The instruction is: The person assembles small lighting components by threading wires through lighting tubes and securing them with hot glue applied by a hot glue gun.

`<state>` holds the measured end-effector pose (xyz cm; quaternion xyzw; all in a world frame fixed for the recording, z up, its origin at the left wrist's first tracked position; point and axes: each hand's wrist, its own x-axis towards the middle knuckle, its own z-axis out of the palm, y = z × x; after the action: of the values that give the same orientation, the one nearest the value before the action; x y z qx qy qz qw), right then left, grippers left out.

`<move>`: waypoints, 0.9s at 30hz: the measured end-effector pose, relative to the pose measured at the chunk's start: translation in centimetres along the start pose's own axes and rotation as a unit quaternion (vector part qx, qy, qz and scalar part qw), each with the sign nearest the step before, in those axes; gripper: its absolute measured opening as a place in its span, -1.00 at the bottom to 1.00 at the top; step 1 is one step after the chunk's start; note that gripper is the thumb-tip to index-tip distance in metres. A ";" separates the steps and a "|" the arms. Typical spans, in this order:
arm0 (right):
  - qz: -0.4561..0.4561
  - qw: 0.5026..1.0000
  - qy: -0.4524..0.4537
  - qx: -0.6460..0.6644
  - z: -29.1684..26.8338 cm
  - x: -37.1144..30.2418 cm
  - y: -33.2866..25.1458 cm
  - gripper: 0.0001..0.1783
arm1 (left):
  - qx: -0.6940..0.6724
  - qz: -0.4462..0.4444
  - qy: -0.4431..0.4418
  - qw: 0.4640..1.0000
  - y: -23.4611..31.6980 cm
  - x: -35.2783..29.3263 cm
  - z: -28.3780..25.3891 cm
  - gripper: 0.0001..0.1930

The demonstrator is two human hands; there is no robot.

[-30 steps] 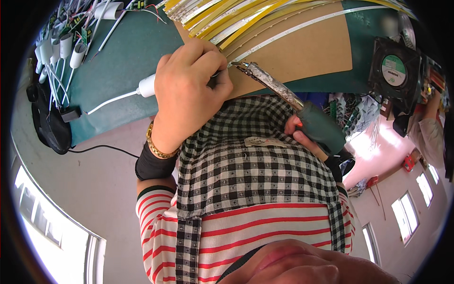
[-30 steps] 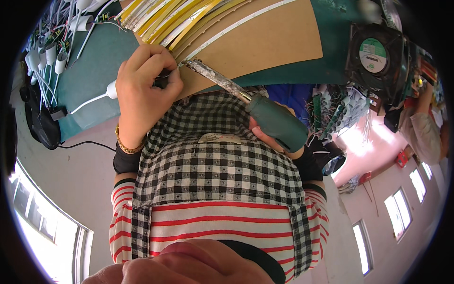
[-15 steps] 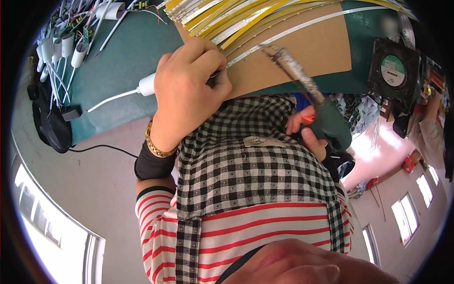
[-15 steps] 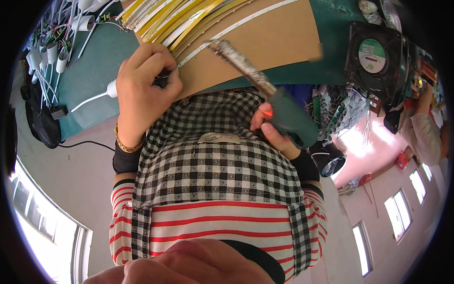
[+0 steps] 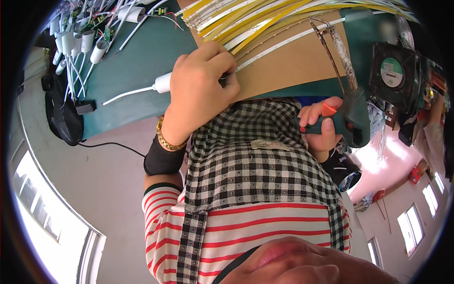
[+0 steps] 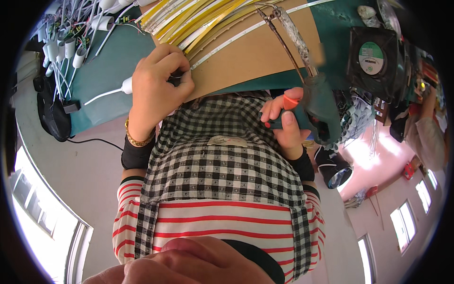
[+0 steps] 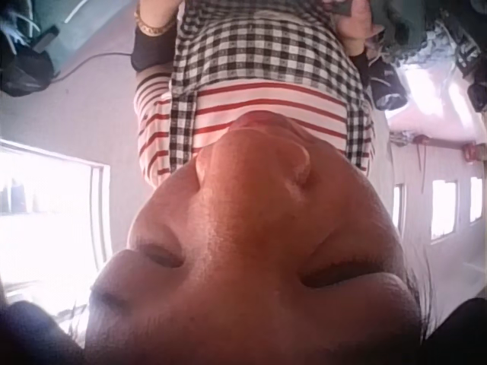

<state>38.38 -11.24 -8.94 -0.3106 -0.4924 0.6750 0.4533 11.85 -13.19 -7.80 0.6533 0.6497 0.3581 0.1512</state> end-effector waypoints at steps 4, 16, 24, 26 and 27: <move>-0.015 0.999 -0.045 0.024 0.8 2.3 -0.7 -0.53 | 0.016 -0.002 0.004 1.000 0.4 0.0 0.0 -0.91; 0.003 0.993 -0.034 0.111 1.1 7.4 -1.4 -0.58 | 0.022 -0.025 -0.005 0.999 0.9 0.0 0.1 -0.91; -0.100 0.995 -0.001 0.005 -0.8 4.4 -3.1 -0.55 | 0.016 -0.017 -0.015 1.000 0.9 0.1 0.4 -0.91; -0.117 0.991 0.024 -0.061 -1.3 3.6 -4.3 -0.54 | 0.015 -0.013 -0.019 1.000 0.9 0.2 0.5 -0.91; -0.133 0.983 0.046 -0.120 -1.5 3.4 -4.8 -0.53 | 0.019 -0.013 -0.023 0.999 0.9 0.3 0.5 -0.91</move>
<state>39.76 -7.07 -4.78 -0.3250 -0.5853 0.5300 0.5204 12.85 -12.84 -7.46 0.6555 0.6614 0.3284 0.1582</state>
